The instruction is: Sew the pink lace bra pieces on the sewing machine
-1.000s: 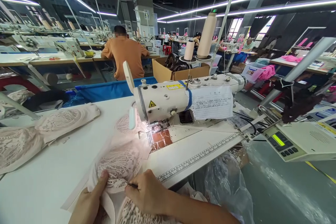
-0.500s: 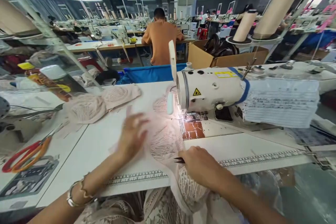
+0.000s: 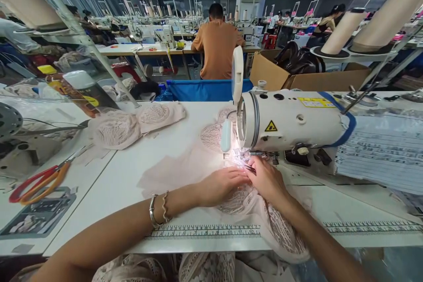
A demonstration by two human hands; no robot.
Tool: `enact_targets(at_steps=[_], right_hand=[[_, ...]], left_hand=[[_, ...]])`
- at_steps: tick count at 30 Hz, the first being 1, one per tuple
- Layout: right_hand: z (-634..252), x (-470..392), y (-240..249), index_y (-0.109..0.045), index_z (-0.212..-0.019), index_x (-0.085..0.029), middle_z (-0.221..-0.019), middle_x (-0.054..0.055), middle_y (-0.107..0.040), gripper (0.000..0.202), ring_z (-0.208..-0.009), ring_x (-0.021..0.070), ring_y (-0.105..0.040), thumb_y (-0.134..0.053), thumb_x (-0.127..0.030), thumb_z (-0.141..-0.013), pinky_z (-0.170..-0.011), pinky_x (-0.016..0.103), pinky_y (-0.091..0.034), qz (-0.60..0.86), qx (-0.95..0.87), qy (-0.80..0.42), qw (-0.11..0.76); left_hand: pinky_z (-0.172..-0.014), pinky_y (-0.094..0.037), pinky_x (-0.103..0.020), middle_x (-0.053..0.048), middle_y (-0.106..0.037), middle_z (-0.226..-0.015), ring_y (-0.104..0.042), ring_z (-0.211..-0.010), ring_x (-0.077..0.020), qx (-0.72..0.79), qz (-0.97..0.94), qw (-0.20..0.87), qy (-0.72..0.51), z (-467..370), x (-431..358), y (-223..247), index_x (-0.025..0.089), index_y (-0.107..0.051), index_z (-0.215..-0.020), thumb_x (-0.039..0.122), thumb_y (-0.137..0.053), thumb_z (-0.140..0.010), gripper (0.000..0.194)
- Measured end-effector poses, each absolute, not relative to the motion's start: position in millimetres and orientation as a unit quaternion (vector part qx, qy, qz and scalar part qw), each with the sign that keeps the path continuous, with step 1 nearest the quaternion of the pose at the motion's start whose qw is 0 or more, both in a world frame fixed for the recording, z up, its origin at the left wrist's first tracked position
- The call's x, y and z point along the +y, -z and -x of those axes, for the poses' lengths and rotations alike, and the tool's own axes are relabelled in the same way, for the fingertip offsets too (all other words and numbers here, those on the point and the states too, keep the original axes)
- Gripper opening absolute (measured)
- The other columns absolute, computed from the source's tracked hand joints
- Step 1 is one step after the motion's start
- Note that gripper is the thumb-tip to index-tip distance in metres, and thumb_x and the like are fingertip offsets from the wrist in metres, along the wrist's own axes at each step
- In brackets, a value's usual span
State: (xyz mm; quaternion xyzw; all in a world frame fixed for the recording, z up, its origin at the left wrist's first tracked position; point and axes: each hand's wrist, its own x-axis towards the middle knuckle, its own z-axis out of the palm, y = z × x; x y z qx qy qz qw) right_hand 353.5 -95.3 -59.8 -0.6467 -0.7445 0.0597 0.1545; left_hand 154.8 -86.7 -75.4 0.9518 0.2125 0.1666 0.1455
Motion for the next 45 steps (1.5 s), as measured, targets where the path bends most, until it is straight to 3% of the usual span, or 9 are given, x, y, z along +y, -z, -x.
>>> enact_targets(at_steps=[4,8,11,21,26,29,33,39,45], right_hand=[[-356,-89,73,-0.056,-0.068,-0.024,-0.062,0.001,-0.065,0.023,-0.056,0.0167,-0.056,-0.046,-0.029,-0.088,-0.056,0.026,-0.04,0.637,-0.741,-0.05,0.204],[-360,-97,73,-0.05,-0.065,-0.025,-0.057,-0.001,-0.061,0.021,-0.051,0.0152,-0.053,-0.049,-0.031,-0.085,-0.053,0.025,-0.038,0.613,-0.756,-0.044,0.227],[-360,-101,75,-0.05,-0.07,-0.025,-0.059,-0.002,-0.062,0.014,-0.051,0.0157,-0.056,-0.051,-0.029,-0.084,-0.051,0.024,-0.039,0.604,-0.762,-0.032,0.231],[-356,-110,88,-0.063,-0.093,-0.02,-0.062,0.001,-0.07,0.021,-0.049,0.0176,-0.066,-0.042,-0.019,-0.097,-0.049,0.027,-0.044,0.55,-0.792,0.053,0.258],[-356,-115,86,-0.063,-0.125,-0.009,-0.099,0.012,-0.078,0.037,-0.083,0.0198,-0.075,-0.041,-0.005,-0.095,-0.074,0.026,-0.058,0.455,-0.839,0.156,0.254],[-358,-115,88,-0.062,-0.133,-0.01,-0.1,0.01,-0.078,0.048,-0.08,0.0178,-0.075,-0.04,-0.001,-0.091,-0.073,0.025,-0.059,0.438,-0.852,0.166,0.232],[-358,-113,90,-0.066,-0.126,-0.01,-0.088,0.007,-0.076,0.048,-0.067,0.0146,-0.071,-0.038,0.0,-0.089,-0.064,0.023,-0.058,0.435,-0.855,0.175,0.221],[-356,-111,90,-0.071,-0.117,-0.011,-0.079,0.006,-0.073,0.048,-0.059,0.0148,-0.068,-0.038,0.002,-0.083,-0.056,0.023,-0.055,0.452,-0.846,0.171,0.225],[-358,-111,93,-0.072,-0.12,-0.015,-0.078,0.005,-0.073,0.055,-0.06,0.0146,-0.068,-0.039,0.002,-0.079,-0.058,0.022,-0.055,0.478,-0.839,0.151,0.212]], left_hand=[[-0.09,-0.054,-0.037,-0.018,-0.067,-0.12,-0.065,-0.107,-0.0251,0.326,-0.926,0.083,-0.172,-162,-91,81,0.006,-0.059,-0.121,0.015,-0.045,-0.1,0.027],[-0.107,-0.044,-0.045,-0.027,-0.057,-0.141,-0.055,-0.13,-0.0348,0.317,-0.933,-0.046,-0.161,-162,-101,86,-0.005,-0.054,-0.134,0.043,-0.048,-0.102,0.058],[-0.115,-0.035,-0.046,-0.026,-0.059,-0.14,-0.053,-0.133,-0.0346,0.304,-0.936,-0.088,-0.156,-160,-105,87,-0.005,-0.059,-0.13,0.045,-0.042,-0.104,0.059],[-0.109,-0.044,-0.044,-0.027,-0.063,-0.133,-0.06,-0.126,-0.0331,0.286,-0.945,-0.029,-0.157,-164,-98,86,-0.004,-0.058,-0.129,0.045,-0.048,-0.101,0.057],[-0.103,-0.048,-0.044,-0.026,-0.063,-0.133,-0.061,-0.119,-0.0338,0.28,-0.945,0.003,-0.167,-162,-96,84,-0.002,-0.059,-0.125,0.044,-0.052,-0.098,0.053],[-0.097,-0.05,-0.045,-0.024,-0.061,-0.133,-0.061,-0.113,-0.0334,0.287,-0.942,0.037,-0.169,-161,-94,81,0.002,-0.059,-0.125,0.043,-0.054,-0.096,0.05],[-0.09,-0.052,-0.042,-0.021,-0.061,-0.128,-0.06,-0.104,-0.0312,0.291,-0.94,0.069,-0.167,-159,-92,76,0.004,-0.057,-0.125,0.042,-0.06,-0.092,0.051],[-0.105,-0.043,-0.044,-0.026,-0.056,-0.139,-0.054,-0.123,-0.0351,0.293,-0.934,0.045,-0.201,-154,-94,78,-0.004,-0.048,-0.136,0.049,-0.058,-0.094,0.068],[-0.106,-0.039,-0.045,-0.024,-0.058,-0.138,-0.055,-0.12,-0.0356,0.307,-0.934,-0.002,-0.182,-153,-94,78,-0.003,-0.051,-0.136,0.055,-0.054,-0.095,0.071]])
